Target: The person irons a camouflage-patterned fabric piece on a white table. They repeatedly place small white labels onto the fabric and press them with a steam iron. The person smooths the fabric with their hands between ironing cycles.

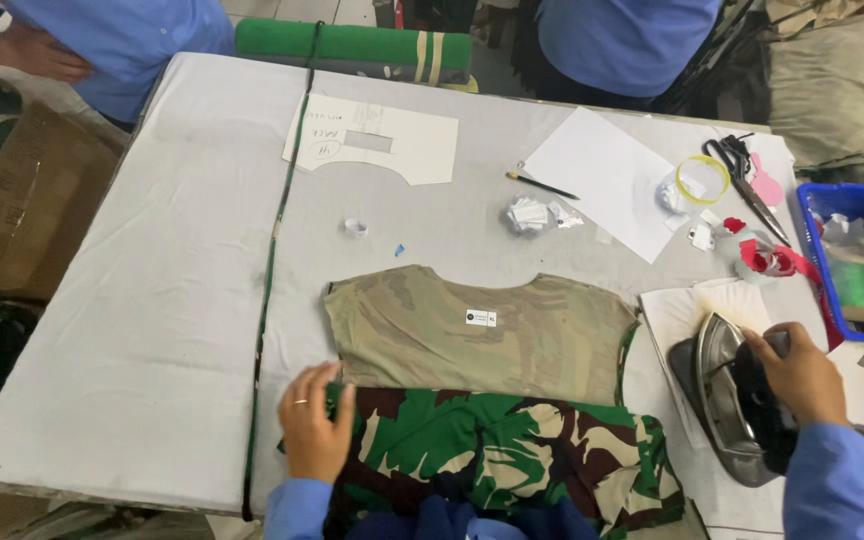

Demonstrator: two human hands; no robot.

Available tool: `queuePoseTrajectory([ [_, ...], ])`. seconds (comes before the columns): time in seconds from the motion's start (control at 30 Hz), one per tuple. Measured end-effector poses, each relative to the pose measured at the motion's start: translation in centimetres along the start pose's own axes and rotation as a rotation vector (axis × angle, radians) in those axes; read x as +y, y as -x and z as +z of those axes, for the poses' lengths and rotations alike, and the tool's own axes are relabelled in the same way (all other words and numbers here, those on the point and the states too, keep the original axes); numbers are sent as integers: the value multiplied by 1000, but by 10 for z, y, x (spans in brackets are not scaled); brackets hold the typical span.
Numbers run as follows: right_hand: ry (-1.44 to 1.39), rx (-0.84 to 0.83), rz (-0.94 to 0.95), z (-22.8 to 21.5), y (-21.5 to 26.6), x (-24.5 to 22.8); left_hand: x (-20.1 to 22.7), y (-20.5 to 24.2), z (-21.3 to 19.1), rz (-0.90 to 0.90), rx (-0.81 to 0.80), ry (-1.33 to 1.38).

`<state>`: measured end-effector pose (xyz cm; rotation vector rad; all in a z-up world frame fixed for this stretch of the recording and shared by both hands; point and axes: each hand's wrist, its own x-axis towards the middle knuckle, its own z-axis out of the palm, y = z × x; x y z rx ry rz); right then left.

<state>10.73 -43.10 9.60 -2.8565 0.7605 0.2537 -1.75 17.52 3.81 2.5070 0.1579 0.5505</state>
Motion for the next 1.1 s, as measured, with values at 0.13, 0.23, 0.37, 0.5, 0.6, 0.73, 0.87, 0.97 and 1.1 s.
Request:
queuePoseTrajectory([
  [0.13, -67, 10, 41, 6, 20, -7, 64, 13, 18, 281, -305, 35],
  [0.23, 176, 399, -131, 45, 46, -14, 78, 43, 27, 466, -595, -146],
  [0.37, -130, 118, -773, 111, 180, -116, 92, 59, 30, 476, -589, -38],
  [0.5, -284, -441, -925, 158, 237, -147, 107, 70, 36, 485, -630, 4],
  [0.6, -361, -784, -904, 100, 224, -161, 107, 64, 49, 451, -632, 4],
  [0.73, -503, -700, -741, 107, 243, -158, 113, 56, 44, 426, -662, -22],
  [0.87, -220, -236, -789, 112, 241, -156, 93, 43, 48, 459, -470, -356],
  [0.97, -5, -87, -885, 99, 210, -124, 63, 5, 17, 219, -627, -395],
  [1.1, -65, -324, -449, 3, 161, -148, 106, -88, -43, -253, -773, -248],
])
